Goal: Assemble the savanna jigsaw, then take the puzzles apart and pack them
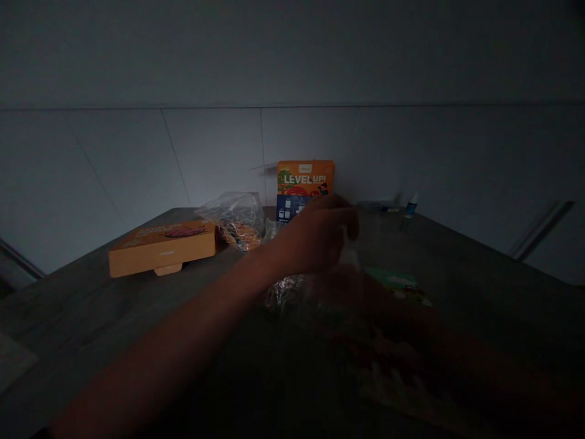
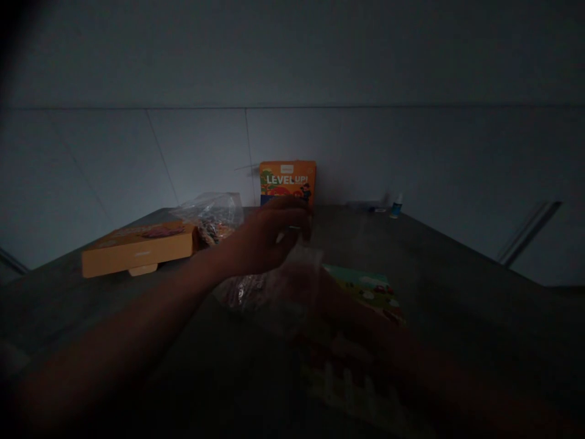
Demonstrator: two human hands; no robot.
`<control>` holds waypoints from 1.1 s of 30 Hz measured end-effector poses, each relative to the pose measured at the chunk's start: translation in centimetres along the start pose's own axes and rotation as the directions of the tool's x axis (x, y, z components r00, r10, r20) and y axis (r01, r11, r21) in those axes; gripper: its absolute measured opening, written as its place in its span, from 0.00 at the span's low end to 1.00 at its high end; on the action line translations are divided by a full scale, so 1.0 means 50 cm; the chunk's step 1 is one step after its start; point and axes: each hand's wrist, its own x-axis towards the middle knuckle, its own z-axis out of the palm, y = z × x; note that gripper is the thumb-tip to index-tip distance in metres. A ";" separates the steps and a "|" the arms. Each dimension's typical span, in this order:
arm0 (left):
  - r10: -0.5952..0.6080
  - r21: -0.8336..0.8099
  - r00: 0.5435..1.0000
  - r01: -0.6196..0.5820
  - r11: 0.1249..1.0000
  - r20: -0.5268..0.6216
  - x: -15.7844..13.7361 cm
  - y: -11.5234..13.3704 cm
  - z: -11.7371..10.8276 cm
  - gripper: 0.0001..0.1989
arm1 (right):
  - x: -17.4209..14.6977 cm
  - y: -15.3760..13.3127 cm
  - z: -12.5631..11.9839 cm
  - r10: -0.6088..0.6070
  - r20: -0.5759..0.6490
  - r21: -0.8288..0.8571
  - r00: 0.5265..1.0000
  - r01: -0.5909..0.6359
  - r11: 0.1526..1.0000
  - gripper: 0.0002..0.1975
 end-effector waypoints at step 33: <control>-0.374 0.306 0.874 0.281 0.910 0.310 -0.264 -0.030 0.046 0.17 | 0.009 0.062 0.050 -0.228 0.161 -0.531 0.960 0.279 0.800 0.18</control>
